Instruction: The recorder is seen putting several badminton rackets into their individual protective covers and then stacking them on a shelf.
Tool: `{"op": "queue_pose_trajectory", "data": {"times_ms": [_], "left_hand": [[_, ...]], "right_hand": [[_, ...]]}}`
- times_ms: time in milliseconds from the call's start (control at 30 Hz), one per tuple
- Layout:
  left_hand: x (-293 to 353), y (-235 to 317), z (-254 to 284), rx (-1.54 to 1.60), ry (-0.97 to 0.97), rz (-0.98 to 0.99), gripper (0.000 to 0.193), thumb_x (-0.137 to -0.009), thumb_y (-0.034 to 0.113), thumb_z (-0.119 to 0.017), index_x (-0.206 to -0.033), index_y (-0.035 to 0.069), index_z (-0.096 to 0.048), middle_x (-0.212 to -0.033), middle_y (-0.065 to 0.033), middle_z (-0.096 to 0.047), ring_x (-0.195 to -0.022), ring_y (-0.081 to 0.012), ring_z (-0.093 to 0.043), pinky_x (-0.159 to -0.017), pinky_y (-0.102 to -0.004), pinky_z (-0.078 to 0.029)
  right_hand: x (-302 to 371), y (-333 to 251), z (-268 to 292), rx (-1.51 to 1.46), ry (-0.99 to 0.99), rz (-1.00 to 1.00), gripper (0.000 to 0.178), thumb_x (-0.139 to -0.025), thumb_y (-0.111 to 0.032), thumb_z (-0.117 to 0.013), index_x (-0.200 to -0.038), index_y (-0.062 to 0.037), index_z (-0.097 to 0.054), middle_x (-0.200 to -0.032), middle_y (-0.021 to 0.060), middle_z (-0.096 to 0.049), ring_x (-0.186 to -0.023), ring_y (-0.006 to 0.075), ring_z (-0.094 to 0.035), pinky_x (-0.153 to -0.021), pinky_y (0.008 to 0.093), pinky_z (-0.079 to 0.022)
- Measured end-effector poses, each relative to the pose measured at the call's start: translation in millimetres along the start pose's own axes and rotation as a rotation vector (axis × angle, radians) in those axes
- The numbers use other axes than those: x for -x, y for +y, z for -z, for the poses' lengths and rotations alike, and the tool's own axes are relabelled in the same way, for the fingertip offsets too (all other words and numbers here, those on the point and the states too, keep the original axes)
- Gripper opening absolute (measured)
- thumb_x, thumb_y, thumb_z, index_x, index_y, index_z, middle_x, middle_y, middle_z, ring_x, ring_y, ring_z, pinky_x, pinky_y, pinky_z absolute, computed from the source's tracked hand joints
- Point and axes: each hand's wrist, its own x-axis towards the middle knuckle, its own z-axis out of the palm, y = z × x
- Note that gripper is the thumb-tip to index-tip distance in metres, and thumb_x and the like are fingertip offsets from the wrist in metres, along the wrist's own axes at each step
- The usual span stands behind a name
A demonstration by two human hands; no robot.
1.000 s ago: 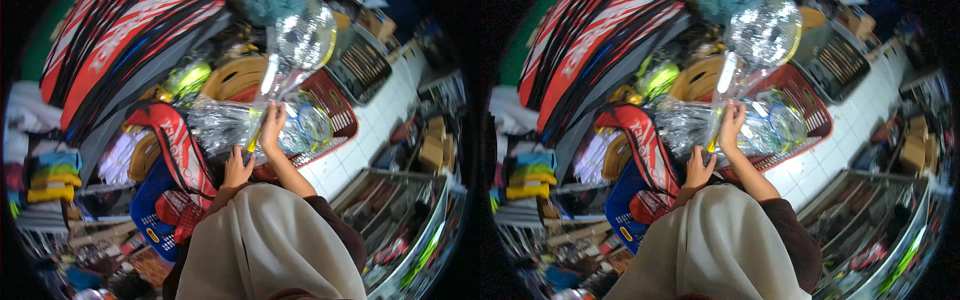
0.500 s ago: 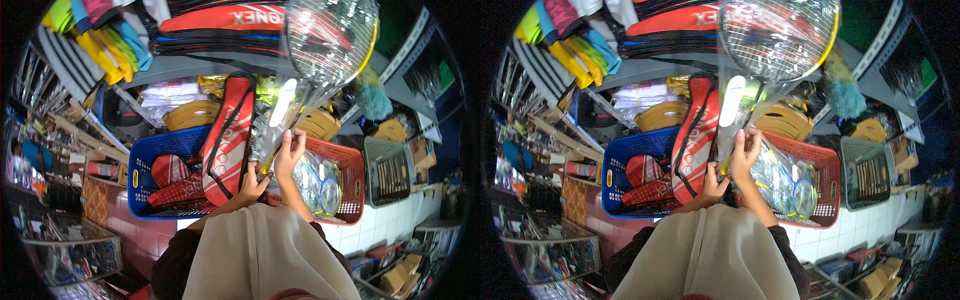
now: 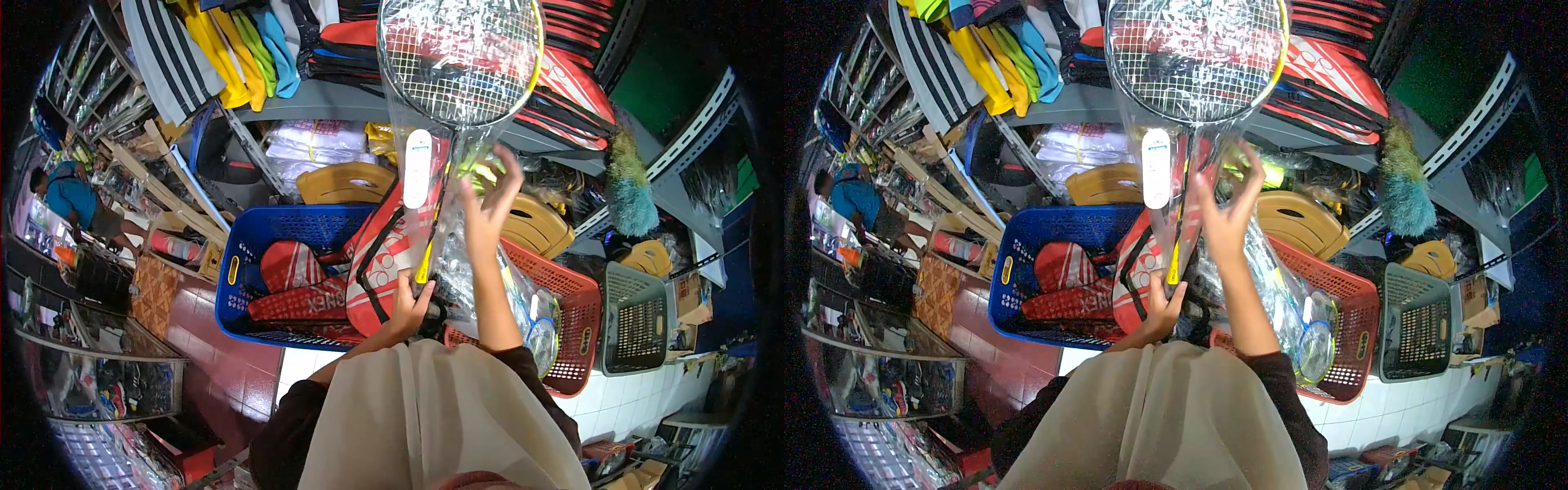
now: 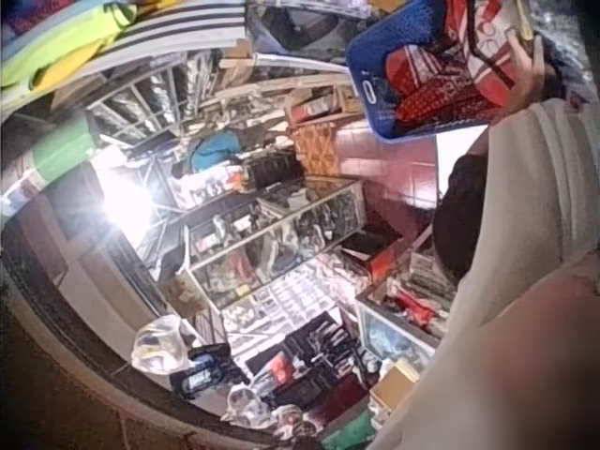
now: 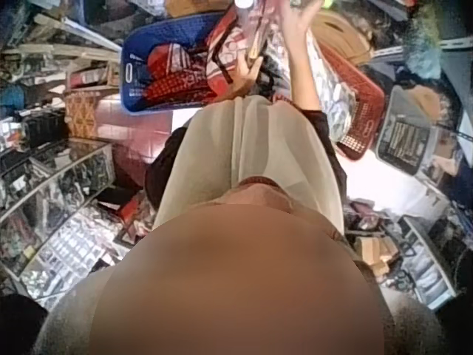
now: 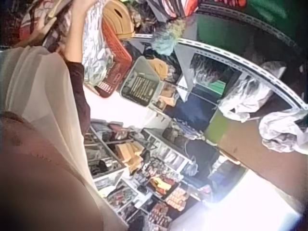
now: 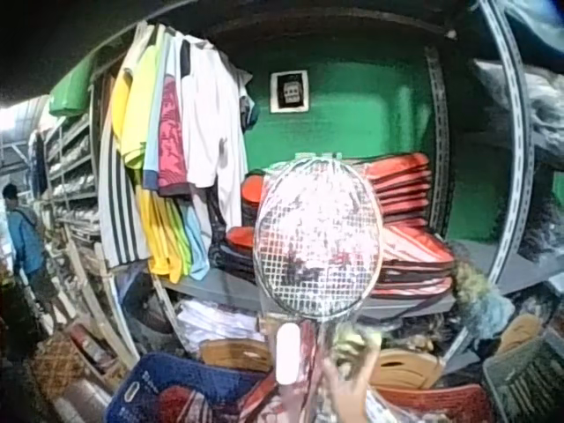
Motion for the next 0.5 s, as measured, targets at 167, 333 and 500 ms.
{"op": "queue_pose_trajectory", "data": {"times_ms": [167,333,500], "left_hand": [[-11,-12,4,0.232,-0.084,0.097,0.03,-0.088,0.014,-0.056,-0.109,0.0,-0.04,-0.078,-0.0079,-0.051,-0.068,-0.0152,-0.05,-0.061,-0.0293,-0.041],[-34,-5,20,0.203,-0.111,-0.004,0.021,-0.094,0.018,-0.047,-0.106,0.005,-0.035,-0.068,0.0007,-0.045,-0.052,-0.0051,-0.042,-0.044,-0.0202,-0.036],[-83,13,38,0.012,-0.055,-0.222,0.026,-0.092,0.02,-0.05,-0.108,0.003,-0.038,-0.068,-0.0019,-0.047,-0.054,-0.0081,-0.044,-0.047,-0.024,-0.038]], "right_hand": [[-66,-26,21,-0.233,-0.038,-0.153,0.06,-0.083,-0.015,-0.063,-0.133,-0.0034,-0.03,-0.13,0.0146,-0.038,-0.113,0.0218,-0.044,-0.088,0.0321,-0.043],[-97,-44,30,-0.18,-0.169,-0.049,0.058,-0.084,-0.013,-0.062,-0.132,-0.0047,-0.031,-0.125,0.0132,-0.045,-0.111,0.0185,-0.047,-0.086,0.029,-0.044],[-91,-66,35,-0.373,-0.328,-0.132,0.057,-0.094,-0.02,-0.046,-0.141,-0.0046,-0.017,-0.116,0.0189,-0.055,-0.072,0.0153,-0.061,-0.059,0.0231,-0.046]]}}
